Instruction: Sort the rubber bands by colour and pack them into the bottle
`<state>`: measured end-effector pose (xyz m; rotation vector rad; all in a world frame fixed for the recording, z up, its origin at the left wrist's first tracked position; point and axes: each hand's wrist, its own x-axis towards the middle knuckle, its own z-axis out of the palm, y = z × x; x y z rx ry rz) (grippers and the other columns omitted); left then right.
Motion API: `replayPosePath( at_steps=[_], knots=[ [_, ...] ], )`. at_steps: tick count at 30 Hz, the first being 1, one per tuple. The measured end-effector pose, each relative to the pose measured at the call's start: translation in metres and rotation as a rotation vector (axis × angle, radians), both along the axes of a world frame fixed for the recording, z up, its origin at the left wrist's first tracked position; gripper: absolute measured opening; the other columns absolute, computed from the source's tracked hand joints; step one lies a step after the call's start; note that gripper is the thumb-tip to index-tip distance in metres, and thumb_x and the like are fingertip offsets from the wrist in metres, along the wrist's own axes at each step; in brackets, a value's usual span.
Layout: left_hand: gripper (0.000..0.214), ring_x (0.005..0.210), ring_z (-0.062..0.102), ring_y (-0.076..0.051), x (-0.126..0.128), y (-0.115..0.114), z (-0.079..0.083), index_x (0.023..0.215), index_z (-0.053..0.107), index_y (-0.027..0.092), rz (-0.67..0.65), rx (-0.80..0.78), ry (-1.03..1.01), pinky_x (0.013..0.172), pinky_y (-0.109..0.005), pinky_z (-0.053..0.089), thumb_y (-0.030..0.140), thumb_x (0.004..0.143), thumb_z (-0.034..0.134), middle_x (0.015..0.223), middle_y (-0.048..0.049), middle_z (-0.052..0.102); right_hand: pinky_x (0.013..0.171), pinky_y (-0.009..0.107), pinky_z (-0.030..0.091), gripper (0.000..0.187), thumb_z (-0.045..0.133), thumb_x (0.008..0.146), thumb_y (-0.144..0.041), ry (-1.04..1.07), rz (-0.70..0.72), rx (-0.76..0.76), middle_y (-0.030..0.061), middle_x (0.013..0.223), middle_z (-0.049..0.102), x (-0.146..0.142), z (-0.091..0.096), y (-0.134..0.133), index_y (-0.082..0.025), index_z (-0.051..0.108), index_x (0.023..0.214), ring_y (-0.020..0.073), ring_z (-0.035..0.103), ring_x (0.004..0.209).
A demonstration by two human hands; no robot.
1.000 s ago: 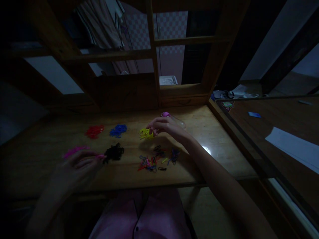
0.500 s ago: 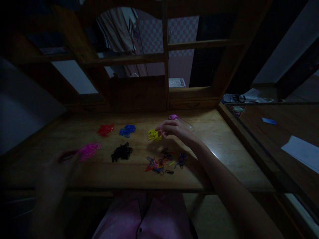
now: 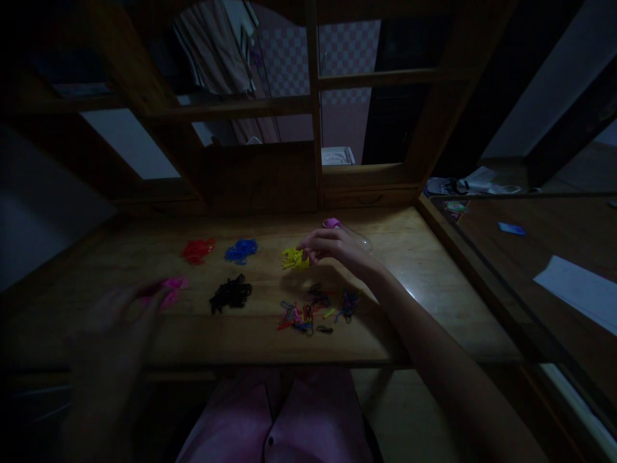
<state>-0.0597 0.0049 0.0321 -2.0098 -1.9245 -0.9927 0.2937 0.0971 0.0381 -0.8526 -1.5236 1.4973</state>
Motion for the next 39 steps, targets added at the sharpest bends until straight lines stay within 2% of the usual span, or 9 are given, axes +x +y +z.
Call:
replayPosePath(
  at_steps=[2, 4, 6, 10, 17, 22, 27, 32, 39],
  knots=[
    [0.021, 0.105, 0.061, -0.021, 0.026, -0.008, -0.003, 0.109, 0.061, 0.024, -0.238, 0.003, 0.026, 0.099, -0.038, 0.046, 0.033, 0.095, 0.047, 0.109, -0.0017, 0.065, 0.071, 0.033, 0.048, 0.014, 0.06, 0.086, -0.027, -0.001, 0.006, 0.0, 0.0065, 0.083, 0.066, 0.001, -0.001, 0.001, -0.019, 0.072, 0.085, 0.017, 0.059, 0.075],
    [0.027, 0.109, 0.059, -0.02, 0.054, -0.016, -0.008, 0.113, 0.06, 0.024, -0.461, -0.147, 0.002, 0.1, -0.036, 0.046, 0.024, 0.098, 0.037, 0.114, -0.0028, 0.065, 0.071, 0.032, 0.048, 0.014, 0.06, 0.086, -0.026, 0.003, 0.016, 0.002, 0.007, 0.084, 0.067, 0.001, -0.002, 0.001, -0.018, 0.071, 0.086, 0.0164, 0.058, 0.074],
    [0.023, 0.106, 0.06, -0.018, 0.081, -0.023, -0.013, 0.109, 0.061, 0.025, -0.603, -0.338, -0.014, 0.094, -0.033, 0.049, 0.023, 0.097, 0.041, 0.112, -0.0026, 0.064, 0.07, 0.031, 0.048, 0.015, 0.06, 0.086, -0.027, 0.004, 0.017, 0.001, 0.0076, 0.084, 0.067, 0.001, -0.002, 0.002, -0.018, 0.071, 0.087, 0.0161, 0.058, 0.073],
    [0.015, 0.099, 0.059, -0.018, 0.114, -0.025, -0.018, 0.102, 0.061, 0.023, -0.61, -0.553, -0.064, 0.085, -0.032, 0.051, 0.022, 0.095, 0.049, 0.105, -0.0037, 0.061, 0.071, 0.032, 0.048, 0.015, 0.06, 0.086, -0.027, 0.002, 0.017, 0.002, 0.0073, 0.084, 0.067, 0.0, -0.002, 0.002, -0.018, 0.071, 0.087, 0.0162, 0.059, 0.074],
    [0.019, 0.096, 0.056, -0.021, 0.121, -0.016, -0.015, 0.089, 0.061, 0.019, -0.591, -0.643, -0.044, 0.089, -0.037, 0.048, 0.012, 0.094, 0.044, 0.097, -0.0049, 0.059, 0.071, 0.032, 0.048, 0.015, 0.059, 0.087, -0.027, 0.022, 0.029, 0.024, 0.0067, 0.083, 0.067, 0.0, -0.001, 0.001, -0.018, 0.071, 0.087, 0.0162, 0.06, 0.074],
    [0.02, 0.095, 0.055, -0.022, 0.118, -0.015, -0.012, 0.087, 0.059, 0.019, -0.597, -0.611, -0.031, 0.087, -0.037, 0.047, 0.013, 0.095, 0.043, 0.096, -0.0055, 0.059, 0.072, 0.032, 0.048, 0.015, 0.059, 0.086, -0.028, 0.005, 0.034, 0.027, 0.0062, 0.084, 0.066, -0.001, -0.003, 0.001, -0.019, 0.072, 0.087, 0.0163, 0.059, 0.075],
    [0.017, 0.095, 0.055, -0.02, 0.121, -0.009, -0.022, 0.09, 0.057, 0.02, -0.569, -0.49, -0.061, 0.088, -0.036, 0.046, 0.019, 0.097, 0.042, 0.096, -0.0034, 0.057, 0.072, 0.033, 0.048, 0.015, 0.058, 0.087, -0.027, -0.001, 0.042, 0.028, 0.0061, 0.084, 0.066, -0.001, -0.004, 0.001, -0.02, 0.072, 0.086, 0.0167, 0.059, 0.075],
    [0.022, 0.108, 0.054, -0.019, 0.128, -0.007, -0.021, 0.116, 0.053, 0.026, -0.534, -0.359, -0.164, 0.095, -0.033, 0.045, 0.021, 0.095, 0.05, 0.115, -0.003, 0.054, 0.073, 0.033, 0.048, 0.015, 0.059, 0.086, -0.027, -0.008, 0.03, 0.015, 0.0071, 0.084, 0.067, -0.001, -0.002, 0.0, -0.019, 0.072, 0.086, 0.0172, 0.06, 0.076],
    [0.014, 0.099, 0.054, -0.021, 0.123, -0.016, -0.014, 0.099, 0.059, 0.023, -0.64, -0.525, -0.021, 0.089, -0.036, 0.047, 0.015, 0.094, 0.048, 0.103, -0.0033, 0.057, 0.073, 0.033, 0.048, 0.014, 0.06, 0.085, -0.027, -0.01, 0.022, 0.005, 0.005, 0.082, 0.067, -0.002, 0.0, -0.001, -0.021, 0.072, 0.085, 0.017, 0.059, 0.075]
  ],
)
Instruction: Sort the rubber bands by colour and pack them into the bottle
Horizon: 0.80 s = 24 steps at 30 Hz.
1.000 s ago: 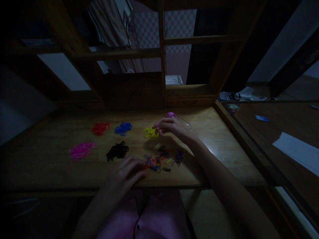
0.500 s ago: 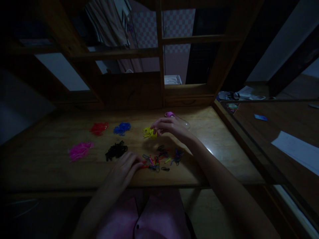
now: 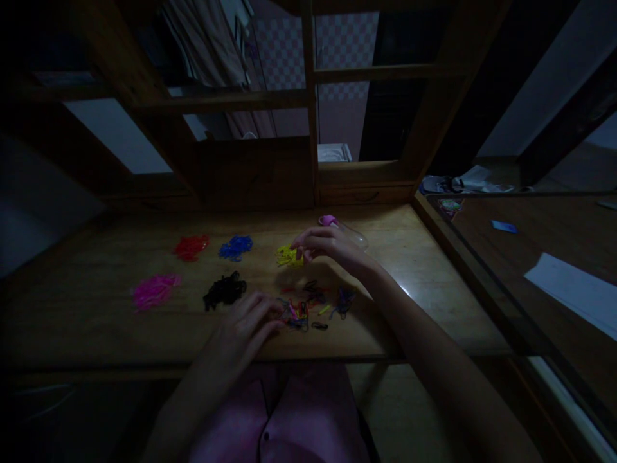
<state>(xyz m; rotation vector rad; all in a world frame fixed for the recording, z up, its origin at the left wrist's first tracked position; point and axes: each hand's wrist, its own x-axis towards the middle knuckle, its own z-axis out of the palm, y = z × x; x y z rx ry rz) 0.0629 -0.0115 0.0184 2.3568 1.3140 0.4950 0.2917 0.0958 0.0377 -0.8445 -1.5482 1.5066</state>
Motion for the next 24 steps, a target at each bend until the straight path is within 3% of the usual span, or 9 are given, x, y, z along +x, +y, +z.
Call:
replayPosePath(
  at_steps=[7, 12, 17, 21, 24],
  knots=[
    [0.016, 0.094, 0.052, -0.022, 0.001, 0.005, -0.02, 0.089, 0.057, 0.02, -0.01, -0.01, 0.118, 0.087, -0.039, 0.045, 0.017, 0.096, 0.043, 0.096, -0.0046, 0.056, 0.073, 0.032, 0.048, 0.016, 0.06, 0.085, -0.029, 0.002, -0.005, -0.015, 0.0056, 0.082, 0.066, 0.0, 0.001, 0.0, -0.019, 0.072, 0.086, 0.0161, 0.058, 0.074],
    [0.019, 0.088, 0.051, -0.021, 0.0, 0.007, -0.015, 0.089, 0.054, 0.019, 0.013, 0.029, 0.099, 0.081, -0.038, 0.044, 0.012, 0.095, 0.037, 0.093, -0.0047, 0.057, 0.072, 0.031, 0.048, 0.014, 0.06, 0.085, -0.028, 0.02, 0.008, -0.01, 0.0061, 0.083, 0.066, 0.0, 0.001, 0.0, -0.019, 0.071, 0.084, 0.0152, 0.059, 0.073],
    [0.015, 0.092, 0.055, -0.02, 0.008, 0.024, -0.007, 0.091, 0.052, 0.021, 0.123, 0.126, -0.053, 0.083, -0.036, 0.045, 0.017, 0.097, 0.039, 0.095, -0.0037, 0.059, 0.071, 0.031, 0.047, 0.015, 0.06, 0.086, -0.028, 0.026, 0.018, 0.001, 0.0056, 0.083, 0.066, 0.0, 0.0, 0.0, -0.019, 0.072, 0.084, 0.0157, 0.058, 0.073],
    [0.014, 0.1, 0.056, -0.02, 0.018, 0.041, -0.01, 0.101, 0.056, 0.021, 0.089, 0.154, -0.097, 0.088, -0.036, 0.045, 0.013, 0.095, 0.045, 0.102, -0.0035, 0.061, 0.072, 0.032, 0.046, 0.014, 0.061, 0.086, -0.026, 0.031, 0.022, 0.011, 0.0049, 0.083, 0.065, 0.002, -0.001, 0.001, -0.02, 0.073, 0.084, 0.0155, 0.058, 0.073],
    [0.013, 0.1, 0.056, -0.021, 0.021, 0.045, -0.014, 0.098, 0.059, 0.02, 0.049, 0.118, -0.062, 0.089, -0.036, 0.046, 0.013, 0.093, 0.048, 0.101, -0.0035, 0.061, 0.073, 0.031, 0.046, 0.014, 0.061, 0.086, -0.027, 0.036, 0.014, 0.006, 0.0049, 0.083, 0.065, 0.002, -0.001, 0.001, -0.019, 0.073, 0.085, 0.0151, 0.058, 0.074]
  ],
)
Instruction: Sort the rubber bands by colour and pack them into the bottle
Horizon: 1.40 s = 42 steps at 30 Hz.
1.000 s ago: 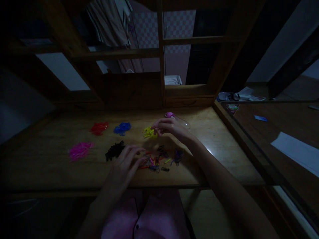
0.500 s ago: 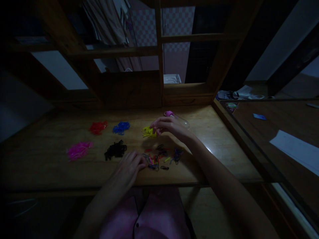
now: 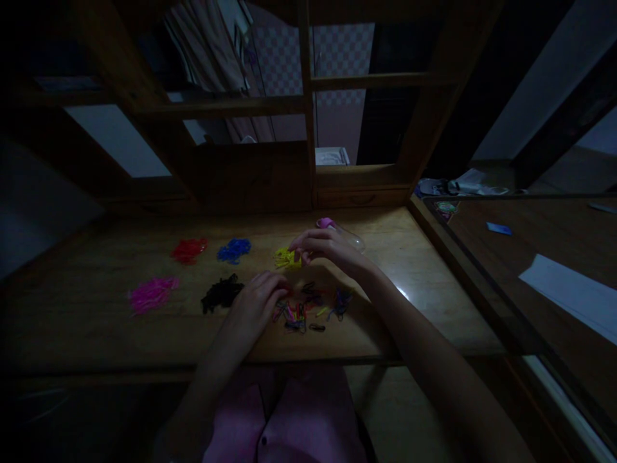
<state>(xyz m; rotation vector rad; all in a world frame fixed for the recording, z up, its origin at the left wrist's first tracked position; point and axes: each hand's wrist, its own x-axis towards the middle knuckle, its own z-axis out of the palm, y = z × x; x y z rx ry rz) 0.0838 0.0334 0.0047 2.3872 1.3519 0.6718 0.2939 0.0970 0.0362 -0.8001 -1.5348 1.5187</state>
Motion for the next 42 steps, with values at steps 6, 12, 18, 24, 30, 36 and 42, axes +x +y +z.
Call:
replayPosePath(
  at_steps=[6, 12, 18, 24, 30, 36, 42],
  knots=[
    [0.009, 0.097, 0.055, -0.021, -0.002, -0.004, 0.004, 0.095, 0.059, 0.02, -0.014, -0.037, 0.072, 0.087, -0.038, 0.046, 0.018, 0.093, 0.05, 0.099, -0.0044, 0.057, 0.073, 0.03, 0.047, 0.016, 0.061, 0.085, -0.027, 0.0, 0.015, -0.003, 0.0056, 0.084, 0.066, 0.0, 0.003, -0.002, -0.017, 0.073, 0.09, 0.0151, 0.059, 0.075],
    [0.009, 0.098, 0.053, -0.023, 0.001, -0.004, 0.004, 0.087, 0.053, 0.018, -0.033, 0.02, 0.208, 0.088, -0.04, 0.047, 0.014, 0.093, 0.047, 0.099, -0.0073, 0.055, 0.074, 0.03, 0.048, 0.017, 0.061, 0.085, -0.027, -0.01, 0.07, 0.003, 0.0059, 0.086, 0.068, -0.001, 0.004, -0.002, -0.017, 0.073, 0.091, 0.0148, 0.06, 0.075],
    [0.01, 0.097, 0.053, -0.022, 0.002, -0.003, 0.006, 0.09, 0.049, 0.019, -0.043, 0.04, 0.164, 0.086, -0.039, 0.046, 0.011, 0.092, 0.042, 0.099, -0.0066, 0.056, 0.075, 0.03, 0.049, 0.015, 0.061, 0.086, -0.027, -0.008, 0.081, -0.016, 0.006, 0.087, 0.068, 0.0, 0.004, -0.001, -0.017, 0.072, 0.09, 0.0148, 0.061, 0.076],
    [0.011, 0.086, 0.06, -0.019, 0.0, -0.009, 0.03, 0.088, 0.048, 0.022, 0.044, -0.148, -0.117, 0.079, -0.033, 0.047, 0.02, 0.095, 0.04, 0.087, -0.0017, 0.061, 0.075, 0.029, 0.049, 0.02, 0.06, 0.086, -0.029, -0.008, 0.09, 0.001, 0.0064, 0.087, 0.068, -0.001, 0.003, -0.001, -0.015, 0.071, 0.093, 0.0151, 0.062, 0.078],
    [0.014, 0.094, 0.06, -0.019, -0.001, -0.005, 0.034, 0.088, 0.057, 0.021, -0.035, -0.12, -0.155, 0.087, -0.034, 0.046, 0.015, 0.092, 0.045, 0.094, -0.0022, 0.064, 0.077, 0.03, 0.049, 0.017, 0.06, 0.086, -0.028, -0.015, 0.096, 0.0, 0.0063, 0.089, 0.067, -0.001, 0.004, -0.002, -0.016, 0.072, 0.092, 0.0149, 0.061, 0.078],
    [0.015, 0.099, 0.058, -0.021, 0.002, 0.001, 0.022, 0.093, 0.063, 0.022, -0.215, -0.102, -0.019, 0.091, -0.037, 0.045, 0.016, 0.093, 0.049, 0.096, -0.0032, 0.064, 0.077, 0.03, 0.049, 0.016, 0.059, 0.087, -0.027, -0.002, 0.098, -0.006, 0.0056, 0.087, 0.067, -0.001, 0.005, -0.003, -0.018, 0.072, 0.092, 0.0151, 0.061, 0.077],
    [0.015, 0.101, 0.054, -0.021, 0.0, 0.0, 0.018, 0.092, 0.064, 0.021, -0.224, -0.106, 0.076, 0.09, -0.036, 0.045, 0.022, 0.095, 0.049, 0.097, -0.0036, 0.059, 0.077, 0.03, 0.048, 0.02, 0.058, 0.088, -0.028, 0.007, 0.116, 0.008, 0.0063, 0.088, 0.067, 0.0, 0.004, -0.002, -0.015, 0.072, 0.095, 0.0144, 0.061, 0.077]
  ],
)
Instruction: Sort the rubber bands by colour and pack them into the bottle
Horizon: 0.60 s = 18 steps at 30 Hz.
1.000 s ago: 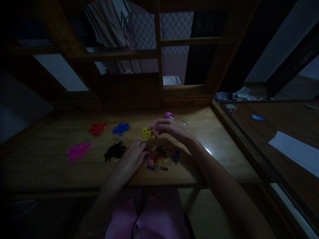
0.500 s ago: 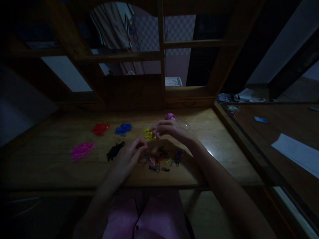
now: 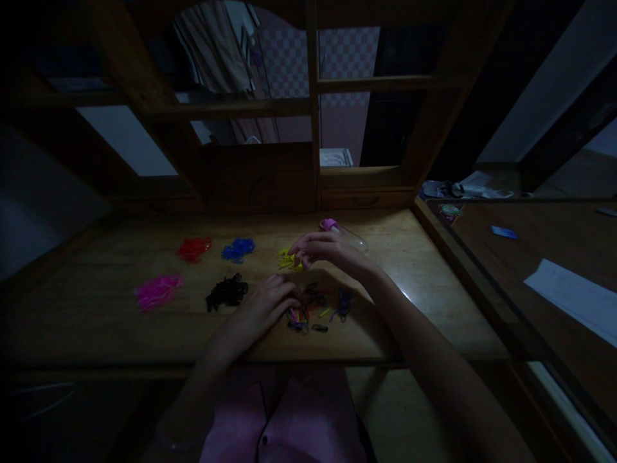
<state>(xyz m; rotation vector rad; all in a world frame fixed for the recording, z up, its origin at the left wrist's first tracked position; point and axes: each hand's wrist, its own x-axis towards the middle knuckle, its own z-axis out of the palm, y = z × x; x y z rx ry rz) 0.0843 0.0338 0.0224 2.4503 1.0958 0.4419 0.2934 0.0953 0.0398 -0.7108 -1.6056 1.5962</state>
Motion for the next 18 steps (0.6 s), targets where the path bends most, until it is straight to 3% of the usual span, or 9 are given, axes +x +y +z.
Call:
replayPosePath(
  at_steps=[5, 12, 18],
  knots=[
    [0.013, 0.104, 0.051, -0.022, 0.0, -0.004, 0.0, 0.095, 0.06, 0.02, 0.001, 0.006, 0.051, 0.093, -0.037, 0.044, 0.023, 0.095, 0.048, 0.102, -0.0052, 0.056, 0.076, 0.03, 0.049, 0.02, 0.059, 0.087, -0.03, -0.006, 0.013, 0.01, 0.0057, 0.088, 0.067, 0.001, -0.002, 0.002, -0.017, 0.072, 0.095, 0.015, 0.061, 0.078],
    [0.011, 0.103, 0.049, -0.022, 0.003, -0.007, 0.001, 0.095, 0.053, 0.019, -0.039, 0.119, 0.087, 0.093, -0.039, 0.042, 0.013, 0.094, 0.044, 0.106, -0.0067, 0.055, 0.076, 0.03, 0.049, 0.019, 0.058, 0.088, -0.027, 0.011, 0.029, 0.009, 0.0061, 0.089, 0.067, 0.001, -0.001, 0.002, -0.016, 0.072, 0.095, 0.0152, 0.061, 0.08],
    [0.012, 0.1, 0.051, -0.021, 0.001, -0.004, 0.017, 0.093, 0.055, 0.02, -0.075, 0.026, -0.041, 0.093, -0.038, 0.04, 0.022, 0.097, 0.044, 0.1, -0.0037, 0.059, 0.076, 0.028, 0.049, 0.019, 0.059, 0.089, -0.026, 0.021, 0.039, 0.01, 0.0066, 0.089, 0.068, 0.0, -0.003, 0.002, -0.014, 0.071, 0.096, 0.0141, 0.062, 0.08]
  ],
)
